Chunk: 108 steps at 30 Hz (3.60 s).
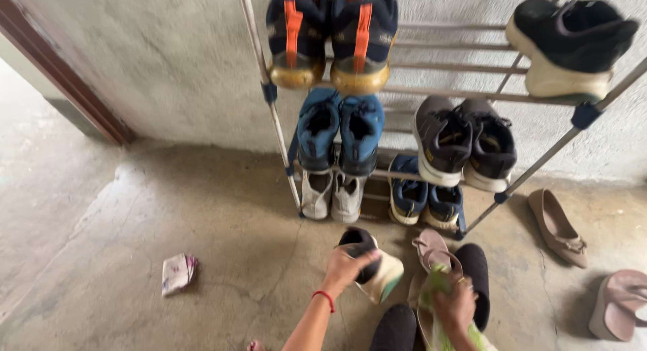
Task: The person sits on the floor and wipes several pairs of shoes with a green cloth. They clean the exterior of each shoe, tie the laces on one pair, and place the shoes back on a metal shoe rack.
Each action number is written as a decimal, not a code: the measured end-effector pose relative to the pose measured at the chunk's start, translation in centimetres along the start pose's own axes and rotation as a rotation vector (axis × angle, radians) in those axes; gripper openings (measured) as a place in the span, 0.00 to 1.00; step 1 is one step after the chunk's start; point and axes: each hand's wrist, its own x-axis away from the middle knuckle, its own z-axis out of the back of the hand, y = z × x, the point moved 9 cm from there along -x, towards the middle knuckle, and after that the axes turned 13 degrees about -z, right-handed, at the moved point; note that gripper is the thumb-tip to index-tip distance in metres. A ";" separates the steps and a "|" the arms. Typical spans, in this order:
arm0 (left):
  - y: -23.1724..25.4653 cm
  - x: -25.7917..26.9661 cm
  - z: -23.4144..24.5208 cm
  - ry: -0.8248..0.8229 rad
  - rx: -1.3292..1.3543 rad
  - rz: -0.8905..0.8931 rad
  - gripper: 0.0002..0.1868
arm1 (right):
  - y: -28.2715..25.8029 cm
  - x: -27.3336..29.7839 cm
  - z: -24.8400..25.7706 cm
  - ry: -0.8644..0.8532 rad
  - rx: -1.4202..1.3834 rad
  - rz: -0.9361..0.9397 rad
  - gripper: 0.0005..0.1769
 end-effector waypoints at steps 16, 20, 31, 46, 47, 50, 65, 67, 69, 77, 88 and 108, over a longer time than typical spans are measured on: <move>-17.4 6.8 -5.1 -0.639 -0.722 -0.106 0.61 | -7.1 3.3 -8.4 -0.382 -0.090 0.001 0.30; -17.9 5.0 -5.8 -0.293 -0.594 -0.047 0.47 | -7.2 3.1 -11.1 -0.457 -0.125 -0.061 0.29; -30.7 6.1 -9.6 0.990 0.982 0.749 0.34 | -6.3 1.9 -15.7 -0.436 -0.089 -0.037 0.30; -29.8 3.8 -9.2 0.642 0.923 0.685 0.23 | -8.1 -0.1 -14.0 -0.229 0.244 0.464 0.27; -28.0 4.0 -8.6 0.619 0.899 0.650 0.22 | -7.6 -2.0 -11.5 -0.125 0.203 0.359 0.26; -24.2 3.1 -8.2 0.600 0.943 0.574 0.22 | -10.6 -1.8 -5.9 0.044 0.003 0.450 0.20; -19.2 7.2 -12.3 0.640 1.199 0.648 0.39 | -9.0 -4.0 5.7 -0.033 0.404 0.058 0.37; -20.7 7.9 -13.9 0.638 1.136 0.757 0.39 | -6.2 -3.4 5.7 -0.115 0.531 -0.041 0.38; -21.8 8.3 -15.8 0.608 1.134 0.800 0.39 | -4.4 -2.8 5.7 -0.155 0.708 -0.052 0.42; -24.9 7.5 -18.4 0.437 1.096 0.684 0.43 | 7.1 -0.2 -9.6 -0.580 0.335 -0.122 0.29; -28.1 5.1 -14.6 0.020 0.880 0.751 0.47 | 5.2 5.2 -18.9 -0.708 -0.383 -0.581 0.37; -26.9 -1.5 1.1 0.432 -0.361 0.617 0.30 | 1.1 0.8 -24.5 -0.453 0.156 -0.396 0.29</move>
